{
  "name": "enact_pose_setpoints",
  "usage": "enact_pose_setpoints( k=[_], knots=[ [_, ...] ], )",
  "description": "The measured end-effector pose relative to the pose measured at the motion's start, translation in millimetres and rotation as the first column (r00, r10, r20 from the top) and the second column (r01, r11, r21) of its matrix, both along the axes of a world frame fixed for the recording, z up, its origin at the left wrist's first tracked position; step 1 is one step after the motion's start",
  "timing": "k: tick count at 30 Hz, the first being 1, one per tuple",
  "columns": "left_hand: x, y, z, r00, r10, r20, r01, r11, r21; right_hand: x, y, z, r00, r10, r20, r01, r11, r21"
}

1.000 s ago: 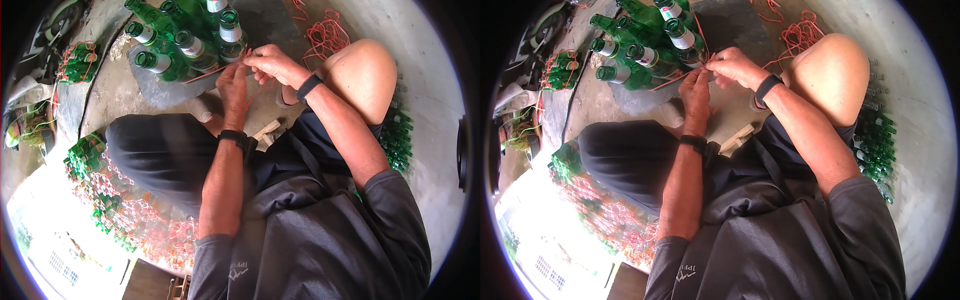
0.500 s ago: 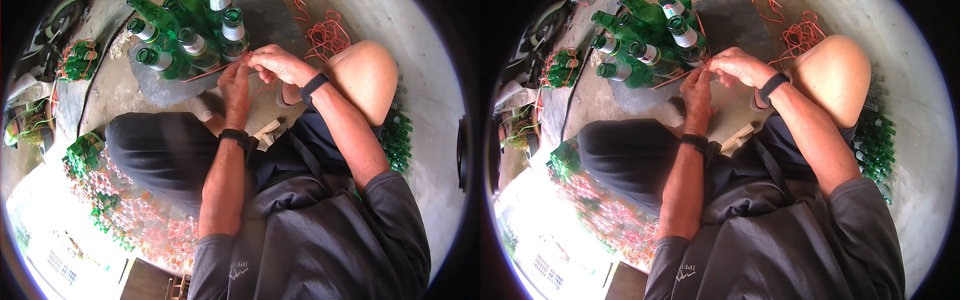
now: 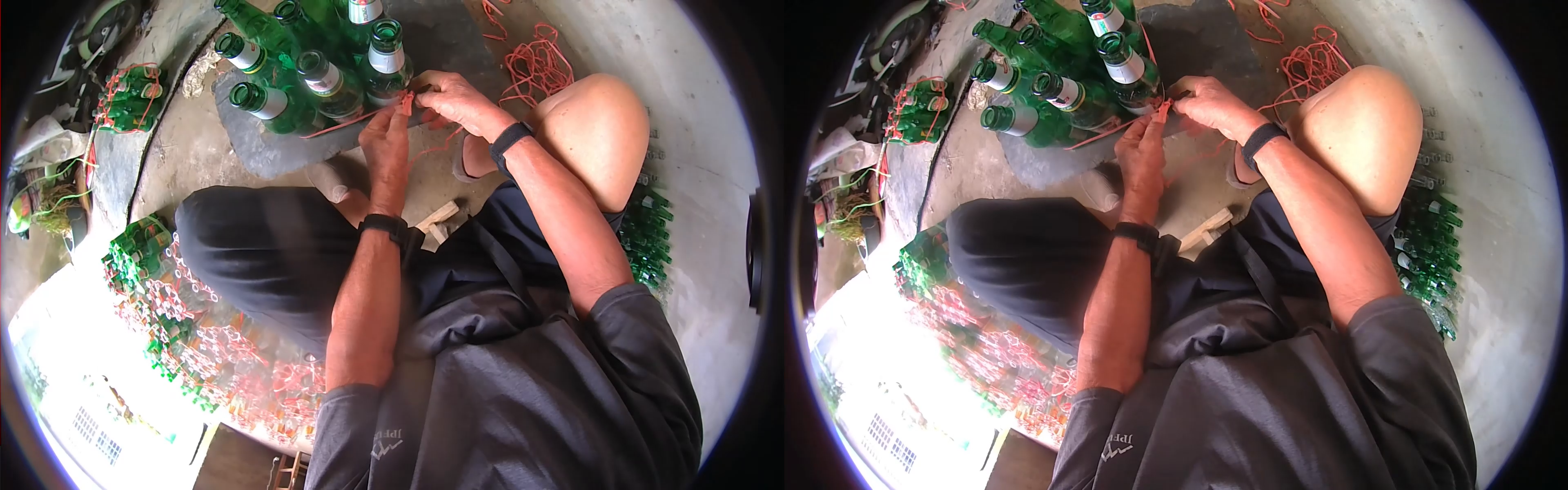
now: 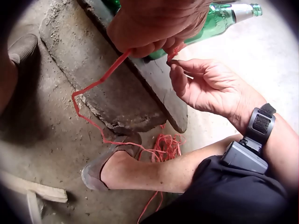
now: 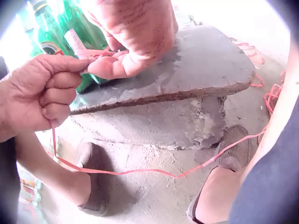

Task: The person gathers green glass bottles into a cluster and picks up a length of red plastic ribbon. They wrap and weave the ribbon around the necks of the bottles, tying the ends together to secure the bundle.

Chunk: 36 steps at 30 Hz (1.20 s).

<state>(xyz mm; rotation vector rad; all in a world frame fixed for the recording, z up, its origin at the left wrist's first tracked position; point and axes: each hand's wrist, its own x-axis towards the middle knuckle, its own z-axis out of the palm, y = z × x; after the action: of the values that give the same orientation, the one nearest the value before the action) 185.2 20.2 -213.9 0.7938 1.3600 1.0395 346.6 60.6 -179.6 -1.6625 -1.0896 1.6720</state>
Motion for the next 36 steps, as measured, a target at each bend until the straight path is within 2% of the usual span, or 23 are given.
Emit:
enact_pose_setpoints(
  k=[2, 6, 9, 12, 15, 17, 27, 30, 32, 34, 36],
  knots=[
    [0, 1, -2, 1.0, 0.0, 0.019, 0.0, 1.0, -0.001, 0, 2, -6, 0.996, 0.068, 0.062, -0.073, 0.994, 0.083],
    [2, 0, -5, 0.996, 0.019, 0.083, -0.017, 0.999, -0.029, 0, 1, 0, 0.994, 0.099, 0.041, -0.103, 0.99, 0.093],
    [4, -1, -3, 0.995, 0.04, 0.088, -0.034, 0.997, -0.063, -2, 1, 4, 0.996, 0.082, 0.042, -0.082, 0.997, 0.004],
    [4, 1, 0, 0.995, 0.037, 0.091, -0.03, 0.997, -0.075, -3, 2, -4, 0.986, 0.158, 0.061, -0.156, 0.987, -0.031],
    [4, 0, 4, 0.995, 0.047, 0.093, -0.04, 0.996, -0.075, -1, 1, -10, 0.989, 0.147, -0.036, -0.149, 0.986, -0.069],
    [4, 0, 8, 0.994, 0.047, 0.095, -0.039, 0.995, -0.089, -2, -1, -8, 0.987, 0.086, -0.133, -0.096, 0.993, -0.071],
    [4, 1, 9, 0.991, 0.05, 0.127, -0.039, 0.996, -0.083, 1, 0, -15, 0.976, 0.085, -0.202, -0.1, 0.993, -0.066],
    [5, 2, 10, 0.992, 0.063, 0.105, -0.054, 0.994, -0.092, -1, 1, -16, 0.986, 0.108, -0.128, -0.114, 0.992, -0.044],
    [5, 3, 10, 0.992, 0.061, 0.108, -0.05, 0.993, -0.103, -4, 2, -20, 0.982, 0.139, 0.127, -0.156, 0.979, 0.134],
    [5, 3, 13, 0.992, 0.058, 0.111, -0.045, 0.992, -0.114, -5, 3, -27, 0.976, 0.118, 0.184, -0.152, 0.972, 0.182],
    [6, 3, 14, 0.987, 0.104, 0.124, -0.076, 0.975, -0.206, -6, 3, -32, 0.966, 0.092, 0.24, -0.149, 0.962, 0.23]
  ],
)
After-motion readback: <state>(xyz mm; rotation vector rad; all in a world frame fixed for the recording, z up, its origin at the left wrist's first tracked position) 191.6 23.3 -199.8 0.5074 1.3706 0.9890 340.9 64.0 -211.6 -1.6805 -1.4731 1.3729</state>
